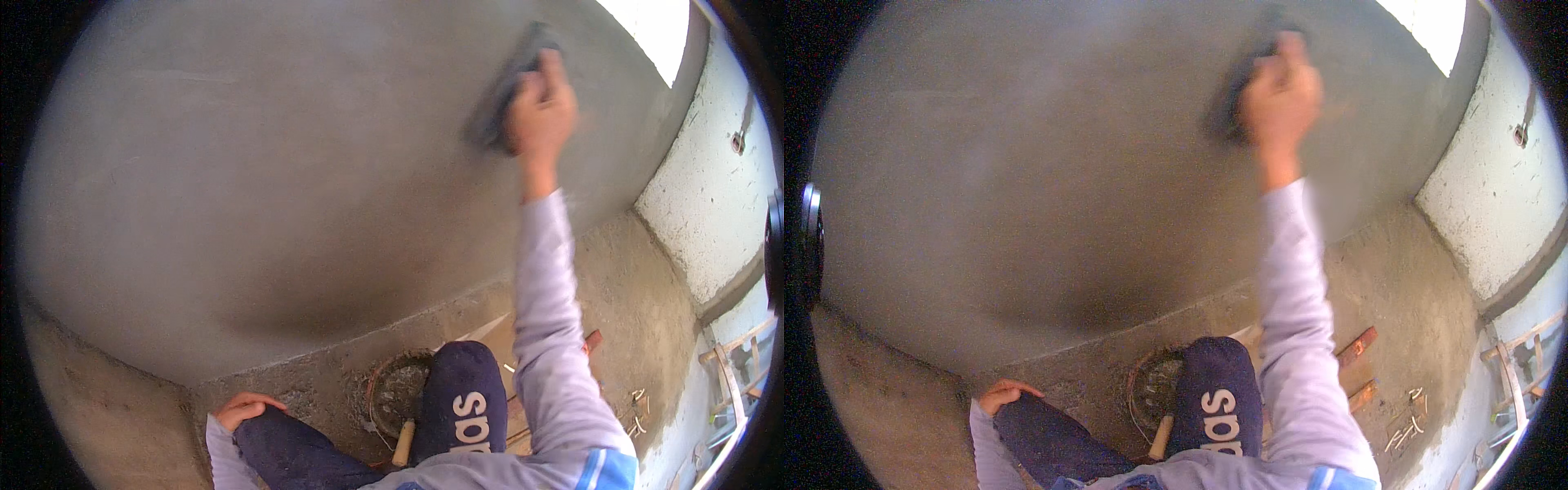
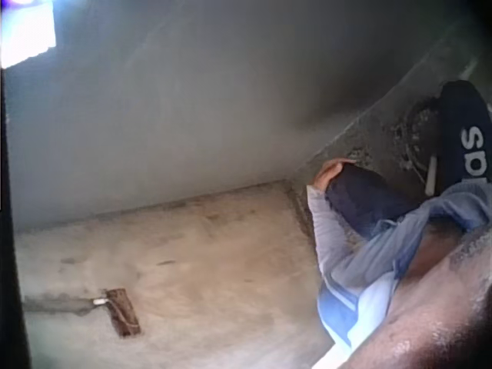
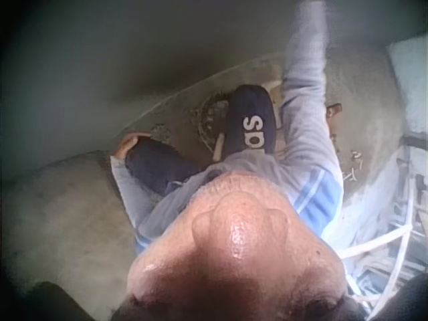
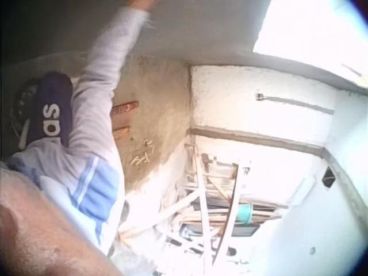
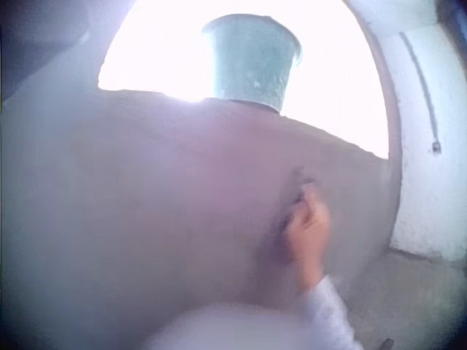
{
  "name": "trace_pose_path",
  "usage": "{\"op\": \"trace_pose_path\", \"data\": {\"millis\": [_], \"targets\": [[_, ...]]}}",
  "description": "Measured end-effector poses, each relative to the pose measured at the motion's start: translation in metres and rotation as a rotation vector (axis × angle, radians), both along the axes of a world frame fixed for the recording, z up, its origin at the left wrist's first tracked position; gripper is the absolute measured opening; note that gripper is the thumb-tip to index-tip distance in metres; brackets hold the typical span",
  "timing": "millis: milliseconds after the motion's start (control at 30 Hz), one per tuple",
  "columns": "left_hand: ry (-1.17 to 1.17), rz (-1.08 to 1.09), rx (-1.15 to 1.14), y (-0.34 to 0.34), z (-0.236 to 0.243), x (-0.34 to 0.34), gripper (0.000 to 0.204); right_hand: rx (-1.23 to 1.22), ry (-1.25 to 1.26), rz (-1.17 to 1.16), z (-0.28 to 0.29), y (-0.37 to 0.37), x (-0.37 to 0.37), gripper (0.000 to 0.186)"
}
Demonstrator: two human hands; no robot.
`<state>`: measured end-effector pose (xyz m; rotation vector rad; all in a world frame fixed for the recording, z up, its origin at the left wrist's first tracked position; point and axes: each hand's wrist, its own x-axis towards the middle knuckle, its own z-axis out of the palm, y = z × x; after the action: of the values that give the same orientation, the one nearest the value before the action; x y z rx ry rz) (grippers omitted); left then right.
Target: The person smooths a wet concrete mixture onto a wall using a hand float, reaching into a bucket to get more mixture and applying it to the lower and corner sections of the wall.
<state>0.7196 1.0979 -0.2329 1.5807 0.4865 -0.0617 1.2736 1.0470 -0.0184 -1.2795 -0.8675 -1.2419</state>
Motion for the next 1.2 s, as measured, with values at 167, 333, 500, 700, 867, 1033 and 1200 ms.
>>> {"op": "trace_pose_path", "data": {"millis": [167, 333, 500, 700, 867, 1033, 1200], "targets": [[0.191, -0.462, 0.025, 0.034, -0.013, 0.06, 0.043, -0.454, -0.558, 0.064, -0.068, 0.039, -0.117, 0.043], [0.145, -0.414, 0.002, 0.019, 0.004, 0.039, 0.049, -0.112, 0.024, -0.06, 0.015, -0.018, -0.011, 0.031], [0.168, -0.453, 0.014, 0.03, -0.006, 0.05, 0.049, -0.395, -0.541, -0.018, -0.041, 0.007, -0.116, 0.039], [0.081, -0.376, 0.039, 0.023, -0.006, 0.034, 0.044, -0.289, -0.428, 0.033, 0.024, 0.01, -0.103, 0.035], [0.097, -0.334, -0.003, 0.013, 0.006, 0.026, 0.046, -0.204, -0.352, 0.069, 0.018, 0.019, -0.086, 0.045], [0.035, -0.314, 0.03, 0.016, 0.0, 0.023, 0.046, -0.32, -0.308, -0.033, 0.024, 0.016, -0.103, 0.037], [0.047, -0.284, 0.012, 0.016, -0.002, 0.023, 0.048, -0.373, -0.445, 0.094, 0.036, 0.002, -0.13, 0.031]]}}
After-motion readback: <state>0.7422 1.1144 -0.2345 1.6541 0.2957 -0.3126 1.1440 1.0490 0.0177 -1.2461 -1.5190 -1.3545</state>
